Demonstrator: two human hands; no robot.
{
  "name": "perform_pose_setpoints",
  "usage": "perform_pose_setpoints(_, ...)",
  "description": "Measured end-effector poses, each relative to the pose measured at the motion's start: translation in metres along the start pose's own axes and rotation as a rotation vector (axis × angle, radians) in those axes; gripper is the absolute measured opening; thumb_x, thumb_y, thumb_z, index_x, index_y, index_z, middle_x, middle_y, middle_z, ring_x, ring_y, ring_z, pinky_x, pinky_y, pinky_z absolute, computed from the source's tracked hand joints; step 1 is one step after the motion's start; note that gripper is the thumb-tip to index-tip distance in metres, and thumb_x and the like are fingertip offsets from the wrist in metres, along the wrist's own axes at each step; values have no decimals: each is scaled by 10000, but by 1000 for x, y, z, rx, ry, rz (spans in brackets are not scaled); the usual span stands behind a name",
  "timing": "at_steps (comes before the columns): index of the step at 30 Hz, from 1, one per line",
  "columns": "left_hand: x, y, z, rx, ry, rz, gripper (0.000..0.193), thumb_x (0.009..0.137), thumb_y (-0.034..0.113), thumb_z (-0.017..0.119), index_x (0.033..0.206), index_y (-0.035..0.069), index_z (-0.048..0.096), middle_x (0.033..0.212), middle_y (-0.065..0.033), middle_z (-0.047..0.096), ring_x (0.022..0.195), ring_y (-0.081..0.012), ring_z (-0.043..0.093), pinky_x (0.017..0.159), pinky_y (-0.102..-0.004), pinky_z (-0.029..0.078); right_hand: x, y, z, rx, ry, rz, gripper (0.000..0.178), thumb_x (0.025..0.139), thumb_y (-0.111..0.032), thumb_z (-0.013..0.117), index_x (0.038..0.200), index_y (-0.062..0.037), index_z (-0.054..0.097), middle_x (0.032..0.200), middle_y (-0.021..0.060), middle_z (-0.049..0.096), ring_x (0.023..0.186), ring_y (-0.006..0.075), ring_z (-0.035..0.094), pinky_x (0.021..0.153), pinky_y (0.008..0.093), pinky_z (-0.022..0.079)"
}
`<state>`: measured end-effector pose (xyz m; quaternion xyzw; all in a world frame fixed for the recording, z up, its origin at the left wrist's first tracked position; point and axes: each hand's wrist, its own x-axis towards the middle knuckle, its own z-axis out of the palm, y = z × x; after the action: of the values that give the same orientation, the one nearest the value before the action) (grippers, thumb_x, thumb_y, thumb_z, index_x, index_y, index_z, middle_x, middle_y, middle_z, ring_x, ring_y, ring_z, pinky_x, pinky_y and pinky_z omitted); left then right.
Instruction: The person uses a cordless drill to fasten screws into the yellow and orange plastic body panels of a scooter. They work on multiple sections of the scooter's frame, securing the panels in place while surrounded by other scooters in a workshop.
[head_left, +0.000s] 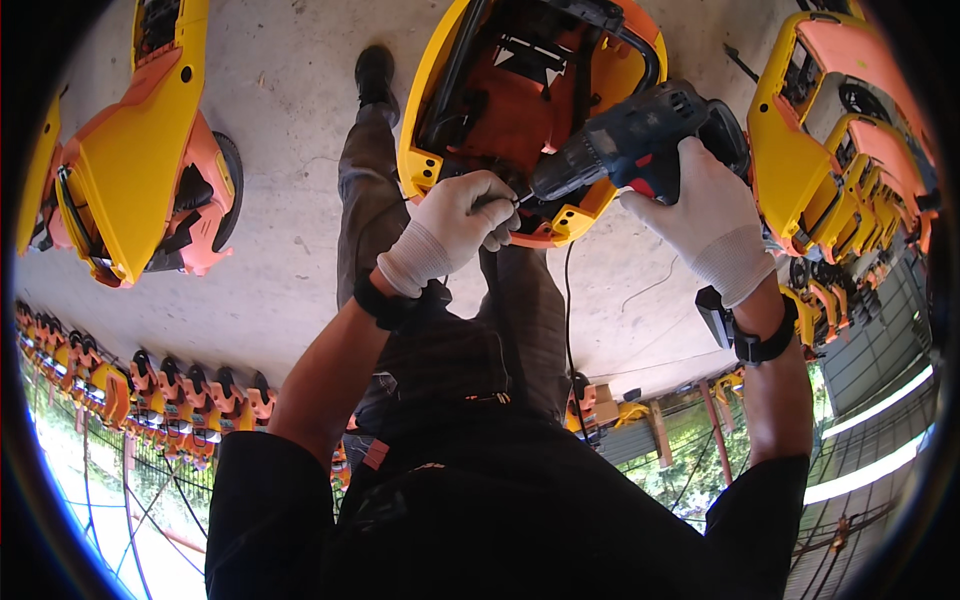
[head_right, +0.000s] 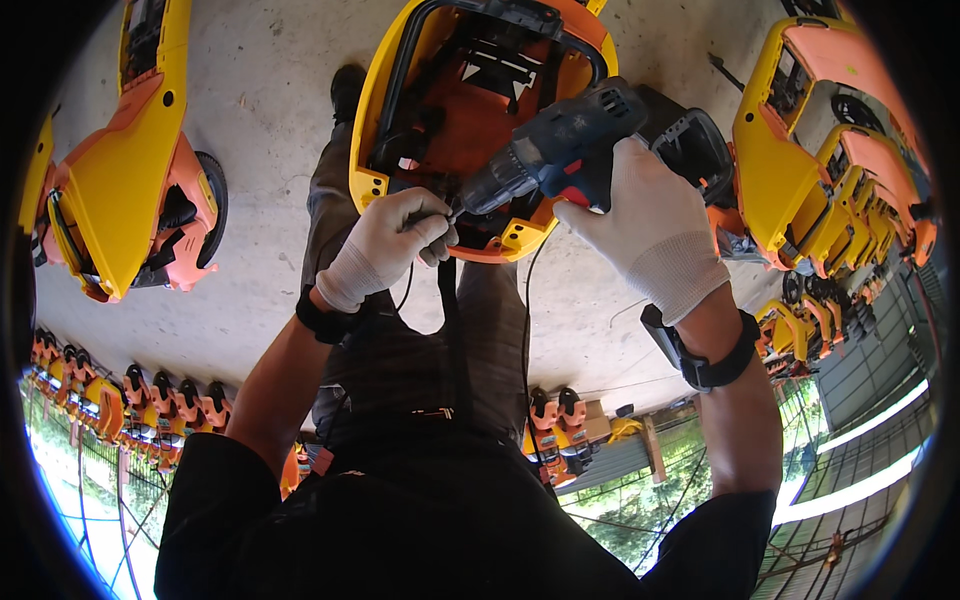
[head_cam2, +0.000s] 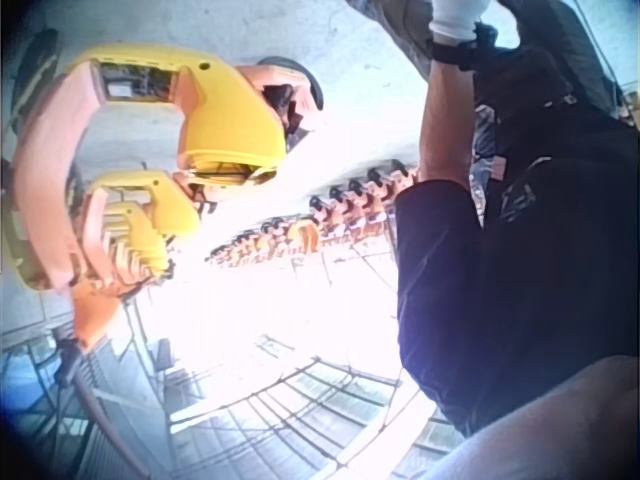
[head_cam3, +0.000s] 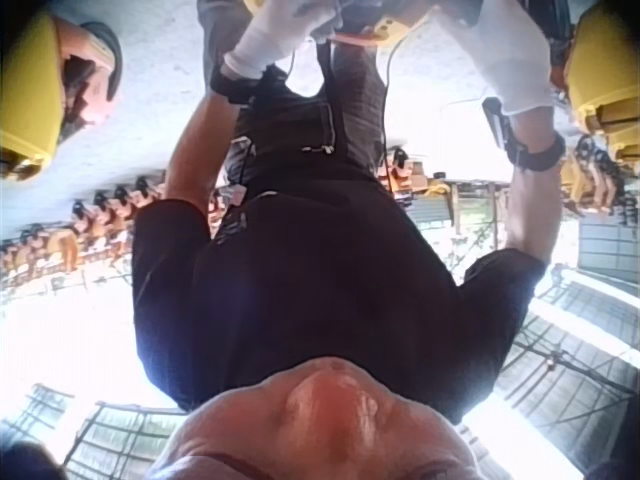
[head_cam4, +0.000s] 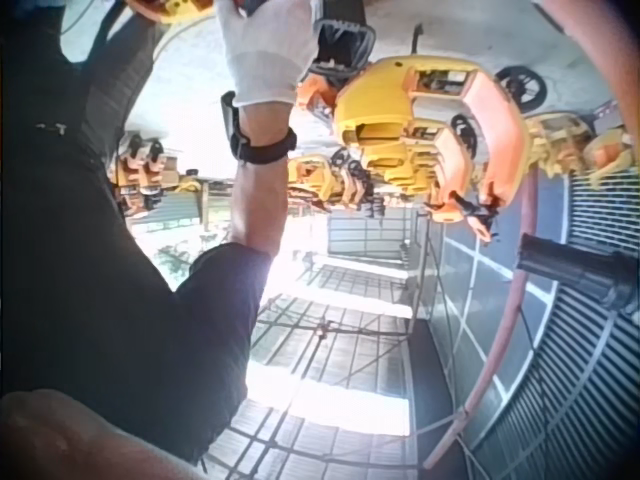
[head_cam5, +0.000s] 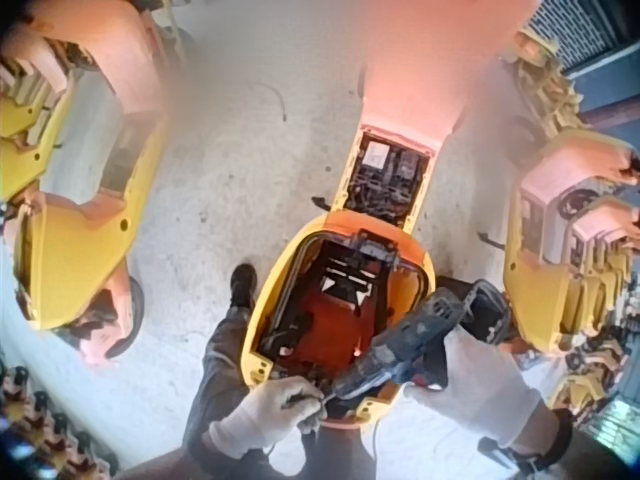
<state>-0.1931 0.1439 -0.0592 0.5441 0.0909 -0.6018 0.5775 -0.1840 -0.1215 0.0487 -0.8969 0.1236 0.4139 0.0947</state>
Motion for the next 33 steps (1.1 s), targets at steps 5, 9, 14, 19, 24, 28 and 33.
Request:
perform_pose_setpoints(5,1,-5,-1,-15,-33,-10,162,1011,67,519,1092,-51,595,893,-103,695,729,-135,673,693,-265,572,10,-3,-4,-119,-52,7,563,798,-456,776,1027,6,550,898,206,686,856,361,703,774,423,567)
perform_pose_setpoints(9,4,-7,-4,-82,-48,30,189,1024,75,488,1124,-54,584,940,-121,698,762,-158,691,707,-276,580,16,-2,-7,-193,-43,-12,594,809,-509,745,1028,17,579,881,206,699,831,324,733,773,386,595)
perform_pose_setpoints(14,6,-3,-6,-82,-54,15,193,1022,70,483,1125,-61,581,952,-128,697,780,-164,696,718,-276,583,23,-7,-12,-217,-69,-6,599,820,-530,729,1027,12,580,881,202,700,819,316,734,760,386,596)
perform_pose_setpoints(19,6,-3,-8,-84,-47,-15,209,1022,66,491,1150,-72,583,989,-135,695,821,-167,701,748,-286,593,26,-17,-18,-256,-114,4,597,823,-528,731,1023,14,579,882,199,702,813,313,733,760,390,596)
perform_pose_setpoints(24,11,-16,-14,-118,29,81,271,1047,95,463,1231,-69,576,1067,-130,686,887,-176,706,835,-298,597,30,-16,-17,-257,-90,33,593,831,-516,734,1037,15,571,893,196,700,816,312,733,762,384,598)
perform_pose_setpoints(28,11,-19,-28,-63,156,58,275,1058,148,457,1179,-52,603,997,-87,696,824,-142,689,772,-272,584,29,-11,-15,-288,29,-20,588,830,-495,752,1071,8,567,922,187,694,836,299,733,755,368,601)
perform_pose_setpoints(33,10,-20,-37,10,282,24,270,1050,191,483,1084,-32,631,878,-57,683,714,-107,642,666,-245,552,38,-34,-14,-505,111,-27,566,844,-473,758,1107,-7,574,925,158,690,848,258,733,730,339,601)
